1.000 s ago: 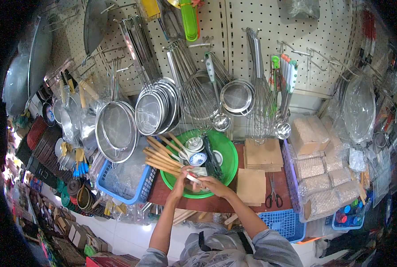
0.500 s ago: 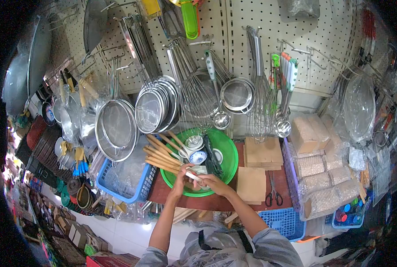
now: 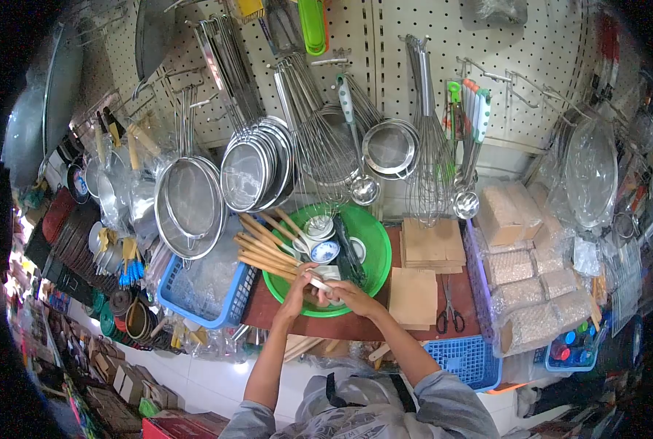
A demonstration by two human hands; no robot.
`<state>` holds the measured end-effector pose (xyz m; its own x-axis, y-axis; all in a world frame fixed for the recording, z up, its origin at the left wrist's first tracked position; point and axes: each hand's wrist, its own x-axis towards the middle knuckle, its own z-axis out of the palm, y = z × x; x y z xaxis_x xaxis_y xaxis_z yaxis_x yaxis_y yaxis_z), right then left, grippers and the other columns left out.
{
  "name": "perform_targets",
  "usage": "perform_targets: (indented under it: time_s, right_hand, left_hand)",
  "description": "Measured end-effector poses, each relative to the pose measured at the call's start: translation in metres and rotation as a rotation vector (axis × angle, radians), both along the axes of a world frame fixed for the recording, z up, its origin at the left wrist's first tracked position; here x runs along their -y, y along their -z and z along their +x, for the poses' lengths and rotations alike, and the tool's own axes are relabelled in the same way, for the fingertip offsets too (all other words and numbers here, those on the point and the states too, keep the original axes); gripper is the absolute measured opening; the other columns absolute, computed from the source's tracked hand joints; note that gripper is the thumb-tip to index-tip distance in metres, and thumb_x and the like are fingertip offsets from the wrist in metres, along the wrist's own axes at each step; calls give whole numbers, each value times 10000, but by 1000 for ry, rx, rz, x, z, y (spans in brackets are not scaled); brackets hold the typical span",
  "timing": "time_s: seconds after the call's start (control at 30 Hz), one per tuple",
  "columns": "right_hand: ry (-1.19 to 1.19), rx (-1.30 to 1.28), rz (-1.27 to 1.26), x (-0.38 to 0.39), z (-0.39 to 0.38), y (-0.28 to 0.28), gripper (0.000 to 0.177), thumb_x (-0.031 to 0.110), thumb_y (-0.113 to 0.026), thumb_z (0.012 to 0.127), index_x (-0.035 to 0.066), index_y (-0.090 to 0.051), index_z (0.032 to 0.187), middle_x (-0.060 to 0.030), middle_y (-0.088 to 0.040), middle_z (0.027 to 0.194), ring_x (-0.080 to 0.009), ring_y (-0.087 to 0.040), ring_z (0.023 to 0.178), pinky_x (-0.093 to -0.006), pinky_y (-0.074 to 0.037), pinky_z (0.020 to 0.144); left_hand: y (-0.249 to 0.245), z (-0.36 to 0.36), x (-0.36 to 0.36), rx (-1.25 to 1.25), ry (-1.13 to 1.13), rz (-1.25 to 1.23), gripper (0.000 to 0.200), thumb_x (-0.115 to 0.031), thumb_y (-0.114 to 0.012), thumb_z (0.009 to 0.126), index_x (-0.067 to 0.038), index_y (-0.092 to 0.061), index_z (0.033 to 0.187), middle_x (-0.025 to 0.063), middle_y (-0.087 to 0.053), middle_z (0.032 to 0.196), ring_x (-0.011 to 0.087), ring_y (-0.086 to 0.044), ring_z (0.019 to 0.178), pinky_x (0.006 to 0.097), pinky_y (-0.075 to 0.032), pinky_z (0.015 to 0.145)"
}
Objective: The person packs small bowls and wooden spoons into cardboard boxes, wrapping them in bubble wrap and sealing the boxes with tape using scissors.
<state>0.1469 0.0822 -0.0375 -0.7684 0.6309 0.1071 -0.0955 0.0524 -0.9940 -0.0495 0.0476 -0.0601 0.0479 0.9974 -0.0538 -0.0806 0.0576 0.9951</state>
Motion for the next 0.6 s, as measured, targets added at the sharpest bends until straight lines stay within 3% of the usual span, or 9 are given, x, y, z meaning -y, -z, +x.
perform_targets:
  time_s: [0.1,0.2,0.3,0.4,0.5,0.6]
  right_hand:
    - [-36,-38,-22,-3,0,5,298,149,-429,870,-49,-603,1008,-8,-551,867,-112,-441,784,-270,-375,727]
    - [83,15,-2,-6,-2,27,247,166,-459,865,-41,-593,872,-31,-540,825,-110,-432,765,-268,-375,708]
    - [135,-14,164,-11,-6,33,272,178,-471,882,-10,-490,687,-32,-467,696,-108,-385,671,-280,-347,639]
    - [168,61,81,0,-8,-2,339,196,-466,887,26,-369,611,-22,-377,611,-110,-344,603,-306,-310,590]
    - [149,26,94,-9,-8,16,365,240,-490,914,18,-426,632,8,-392,616,-102,-368,572,-289,-318,561]
    - [97,43,1,-12,-6,21,348,248,-462,909,27,-460,641,8,-419,632,-110,-388,593,-287,-327,580]
  left_hand:
    - [3,-3,-1,80,16,-10,502,-448,-434,988,-91,-413,1341,28,-579,938,127,-518,810,268,-421,741]
    - [-4,5,1,37,-7,32,446,-378,-454,993,-100,-385,1336,33,-561,920,122,-489,780,276,-430,725]
    - [-20,13,9,-158,-62,117,447,-334,-519,978,-123,-376,1346,35,-549,904,135,-476,762,275,-424,707]
    - [-22,15,12,-316,-85,229,503,-302,-590,944,-133,-361,1359,58,-552,927,156,-504,796,272,-431,728]
    - [-16,13,11,-427,-54,203,549,-297,-627,919,-138,-352,1366,89,-564,975,161,-509,825,277,-426,744]
    - [-13,13,10,-359,-76,182,540,-321,-610,923,-141,-355,1364,85,-561,952,155,-502,807,291,-419,747]
